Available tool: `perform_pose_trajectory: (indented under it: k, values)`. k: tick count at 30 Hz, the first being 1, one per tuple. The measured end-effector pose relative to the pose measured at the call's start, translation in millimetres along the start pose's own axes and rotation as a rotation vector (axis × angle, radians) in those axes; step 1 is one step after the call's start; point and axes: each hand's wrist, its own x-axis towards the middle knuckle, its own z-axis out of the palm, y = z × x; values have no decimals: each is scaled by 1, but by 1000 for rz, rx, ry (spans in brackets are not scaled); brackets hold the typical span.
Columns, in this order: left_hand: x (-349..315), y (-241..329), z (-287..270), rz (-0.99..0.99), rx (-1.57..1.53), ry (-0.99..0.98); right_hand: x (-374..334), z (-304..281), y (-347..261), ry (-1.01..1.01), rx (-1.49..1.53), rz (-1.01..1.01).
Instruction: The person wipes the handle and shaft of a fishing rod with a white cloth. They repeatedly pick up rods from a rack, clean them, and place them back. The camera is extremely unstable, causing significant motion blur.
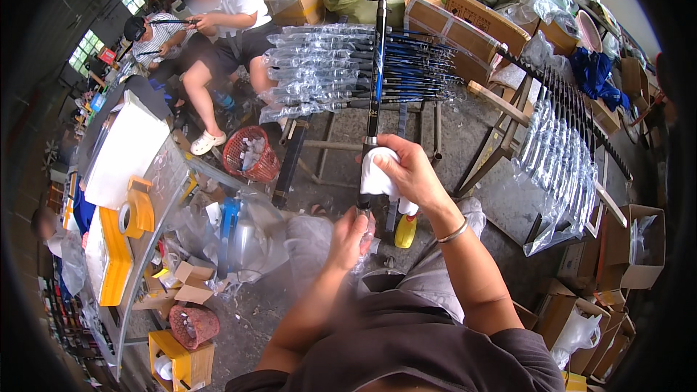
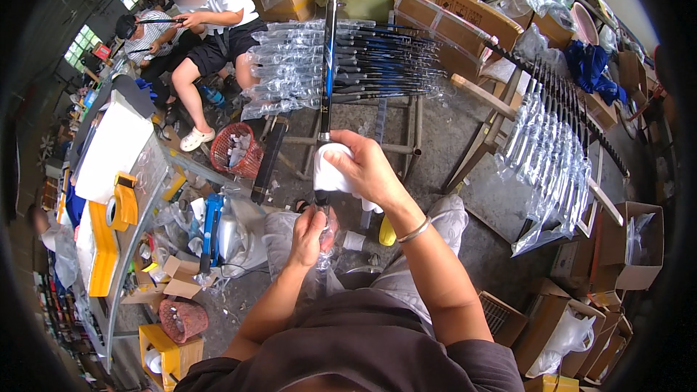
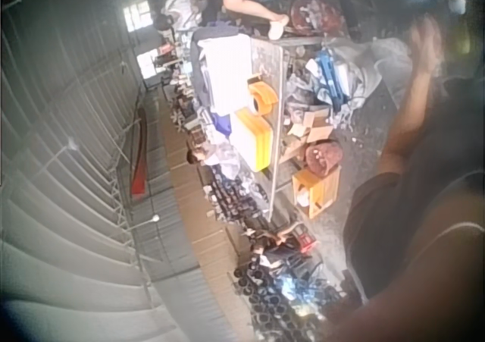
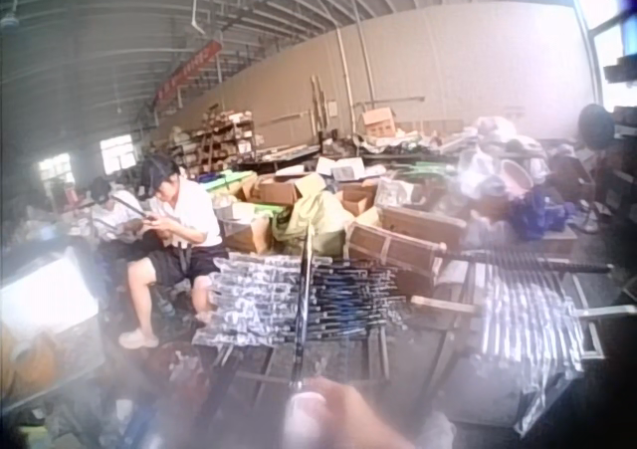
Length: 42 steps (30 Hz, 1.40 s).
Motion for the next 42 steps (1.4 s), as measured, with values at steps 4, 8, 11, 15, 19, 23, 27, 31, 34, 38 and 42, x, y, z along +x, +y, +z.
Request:
perform_pose_trajectory:
  k: [4,8,11,15,19,23,27,31,34,38,42]
  values:
    - [0,-6,-3,-2,30,17,-2,2,6,20,-103,-76]
    - [-3,-13,-1,43,223,135,1,8,-16,167,-435,-65]
    - [-3,-12,7,77,382,218,3,10,-18,236,-447,-71]
    - [-4,-9,7,70,447,245,-1,9,-28,211,-418,69]
    - [-5,-13,5,24,379,222,-1,-1,-15,222,-402,-58]
    - [-4,-14,-1,-4,247,141,-1,-7,-13,177,-348,-54]
    - [-3,-13,-3,-49,21,26,-2,-12,-17,143,-342,-51]
    - [-2,-11,-9,-93,-45,-54,-1,-18,-17,93,-365,-44]
    - [0,-12,-13,-132,-101,-78,0,-21,-10,57,-363,-97]
    - [1,-13,-16,-178,-153,-66,4,-28,0,70,-410,-45]
    - [3,-10,-20,-122,-151,-100,-3,-36,10,144,-376,48]
